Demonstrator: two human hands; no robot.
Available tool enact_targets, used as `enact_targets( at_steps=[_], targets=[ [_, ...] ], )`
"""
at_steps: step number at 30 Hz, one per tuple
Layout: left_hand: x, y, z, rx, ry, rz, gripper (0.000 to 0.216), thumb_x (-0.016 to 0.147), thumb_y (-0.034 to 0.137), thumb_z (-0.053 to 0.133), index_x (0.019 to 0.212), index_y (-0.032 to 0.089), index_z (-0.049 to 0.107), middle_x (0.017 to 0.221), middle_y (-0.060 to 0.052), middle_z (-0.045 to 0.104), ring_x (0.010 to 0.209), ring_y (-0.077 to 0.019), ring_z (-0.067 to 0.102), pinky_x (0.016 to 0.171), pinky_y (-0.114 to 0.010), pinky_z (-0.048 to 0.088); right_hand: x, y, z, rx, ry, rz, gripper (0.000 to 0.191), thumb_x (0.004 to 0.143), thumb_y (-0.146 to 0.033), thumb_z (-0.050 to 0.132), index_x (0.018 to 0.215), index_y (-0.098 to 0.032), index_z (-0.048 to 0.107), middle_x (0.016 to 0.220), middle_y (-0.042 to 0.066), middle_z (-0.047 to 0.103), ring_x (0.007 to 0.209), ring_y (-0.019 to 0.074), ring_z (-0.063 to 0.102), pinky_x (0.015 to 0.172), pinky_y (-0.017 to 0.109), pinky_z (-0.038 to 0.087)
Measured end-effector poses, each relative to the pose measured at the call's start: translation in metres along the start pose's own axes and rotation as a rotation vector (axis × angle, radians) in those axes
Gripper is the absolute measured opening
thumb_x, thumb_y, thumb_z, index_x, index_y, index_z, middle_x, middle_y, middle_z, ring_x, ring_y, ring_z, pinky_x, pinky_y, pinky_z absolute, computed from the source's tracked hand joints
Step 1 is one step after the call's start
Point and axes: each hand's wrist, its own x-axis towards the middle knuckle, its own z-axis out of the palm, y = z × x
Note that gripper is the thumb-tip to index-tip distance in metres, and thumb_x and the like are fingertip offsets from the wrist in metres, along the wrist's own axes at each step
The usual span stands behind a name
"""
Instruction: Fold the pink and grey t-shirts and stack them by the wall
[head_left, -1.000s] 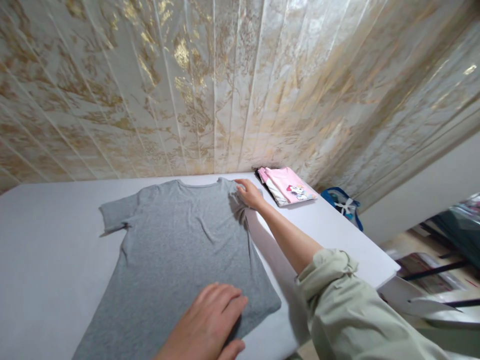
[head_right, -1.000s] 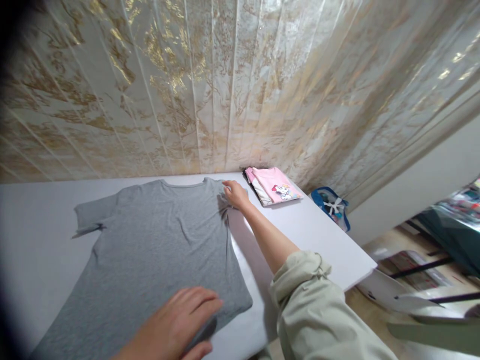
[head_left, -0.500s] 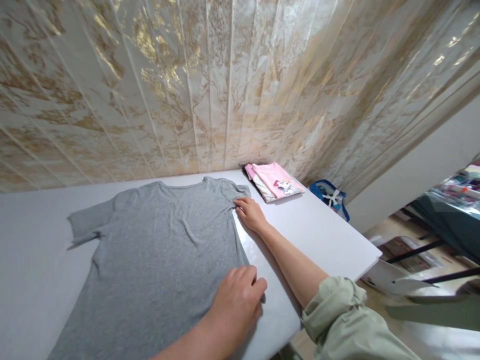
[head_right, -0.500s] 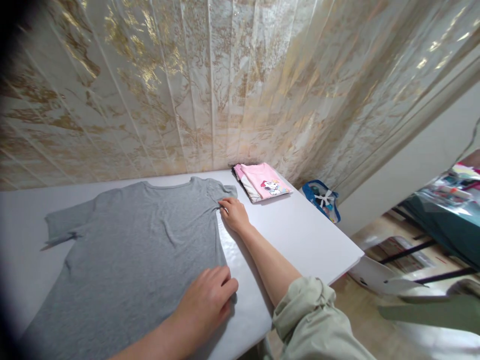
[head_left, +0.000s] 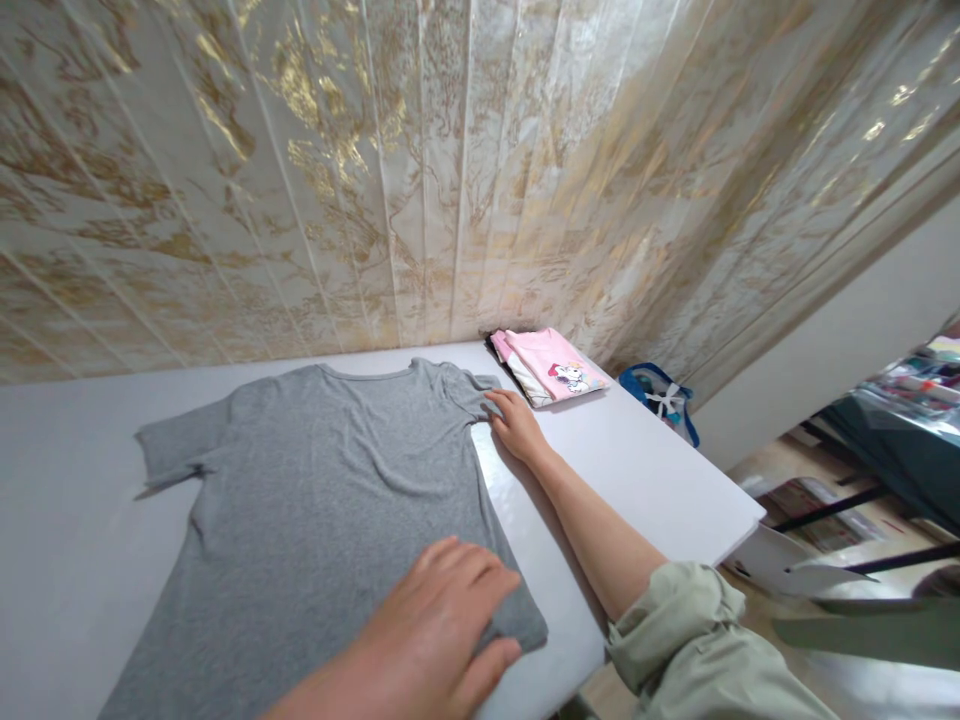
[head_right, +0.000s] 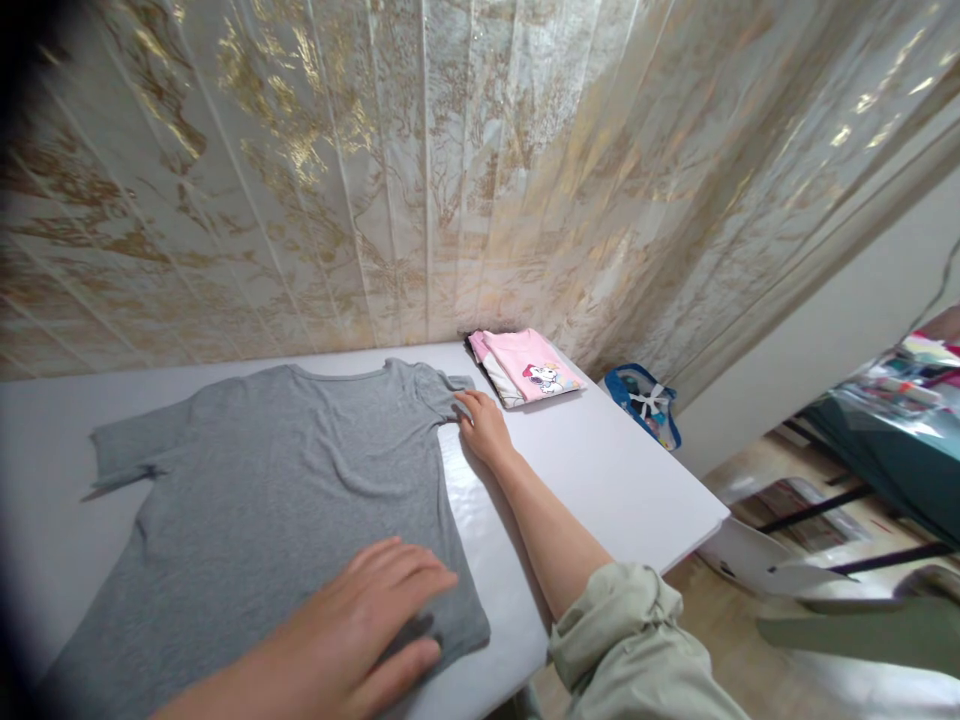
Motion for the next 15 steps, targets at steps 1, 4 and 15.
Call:
enact_targets(
  at_steps=[1,4,15],
  targets=[
    [-0.002,-0.008,-0.012,0.038,0.055,-0.035,0.031,0.090,0.034,0.052,0.120,0.028,0.059,0.123,-0.003,0.063,0.117,-0.0208,0.054,0.110,-0.041,0.033,-0.001,0.001,-0.002,-0.007,-0.005,-0.011,0.045,0.084,-0.009,0.050,0.126,-0.020,0.061,0.132,0.012,0.055,0.122,0.0213,0.050,0.105,0.038,0.039],
    [-0.002,-0.055,-0.041,0.183,0.177,-0.248,0.038,0.094,0.034,0.042,0.124,0.020,0.059,0.128,-0.008,0.063,0.119,-0.0216,0.056,0.107,-0.038,0.038,-0.003,-0.002,-0.005,-0.044,-0.070,-0.045,0.039,0.084,-0.009,0.051,0.117,-0.023,0.066,0.129,0.009,0.058,0.120,0.0215,0.052,0.104,0.038,0.040],
    [-0.026,-0.180,-0.031,0.543,0.333,-0.704,0.066,0.096,0.054,0.026,0.149,0.015,0.034,0.158,-0.010,0.028,0.146,-0.0263,0.025,0.118,-0.045,0.020,-0.009,-0.046,0.001,-0.179,-0.036,-0.062,0.047,0.090,-0.018,0.043,0.135,-0.013,0.052,0.139,0.016,0.050,0.128,0.0268,0.046,0.107,0.043,0.037]
  ],
)
